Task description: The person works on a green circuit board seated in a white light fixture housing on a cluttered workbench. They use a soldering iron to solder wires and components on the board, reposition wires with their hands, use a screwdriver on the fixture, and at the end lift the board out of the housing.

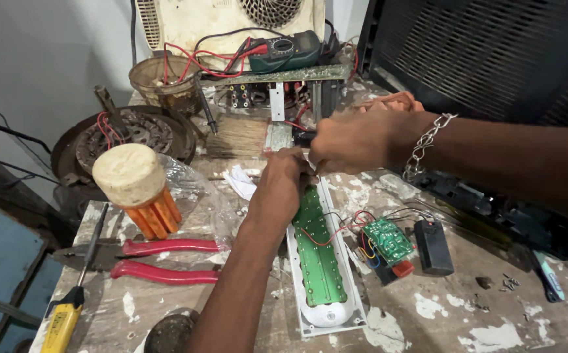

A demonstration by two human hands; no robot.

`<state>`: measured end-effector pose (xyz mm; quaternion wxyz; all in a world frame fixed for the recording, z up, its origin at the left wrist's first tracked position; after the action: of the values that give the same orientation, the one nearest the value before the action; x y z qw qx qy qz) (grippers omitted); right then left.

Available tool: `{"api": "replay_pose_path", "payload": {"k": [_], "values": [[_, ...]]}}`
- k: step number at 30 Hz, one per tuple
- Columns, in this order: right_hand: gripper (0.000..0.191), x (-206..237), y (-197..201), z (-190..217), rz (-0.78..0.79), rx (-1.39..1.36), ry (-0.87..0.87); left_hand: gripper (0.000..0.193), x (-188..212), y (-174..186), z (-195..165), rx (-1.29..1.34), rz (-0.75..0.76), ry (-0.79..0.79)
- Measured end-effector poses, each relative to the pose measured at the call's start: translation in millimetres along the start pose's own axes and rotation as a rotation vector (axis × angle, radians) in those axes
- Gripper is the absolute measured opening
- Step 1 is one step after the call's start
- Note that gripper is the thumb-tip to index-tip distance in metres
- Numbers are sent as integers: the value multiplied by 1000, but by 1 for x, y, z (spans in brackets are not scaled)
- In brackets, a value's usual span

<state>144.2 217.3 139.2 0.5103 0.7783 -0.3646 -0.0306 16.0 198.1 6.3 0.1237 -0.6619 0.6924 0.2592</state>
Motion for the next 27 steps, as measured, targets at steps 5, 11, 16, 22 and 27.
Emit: {"api": "replay_pose_path", "payload": {"k": [5, 11, 16, 22, 27], "values": [[24, -17, -12, -4, -104, -187, 0, 14, -2, -2, 1, -9, 0, 36], [51, -56, -11, 11, -153, -140, -95, 11, 5, 4, 0, 28, -96, -64], [39, -54, 1, 13, -15, -165, -171, 11, 1, 7, 7, -58, -77, -48], [43, -41, 6, 13, -56, -249, -220, 24, -4, 12, 4, -38, -63, 10], [28, -44, 5, 7, 71, -283, -244, 15, -5, 12, -1, -107, -69, -40]]}}
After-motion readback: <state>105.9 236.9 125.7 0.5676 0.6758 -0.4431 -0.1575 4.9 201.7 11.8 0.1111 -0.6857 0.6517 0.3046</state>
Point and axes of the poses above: each hand's wrist, its own x-axis away from the middle knuckle, its own y-axis out of the back of the hand, z = x × y, the point moved 2 cm from there along -x, towards the middle knuckle, and after that the axes turned 13 degrees about x, right-handed, at the moved point
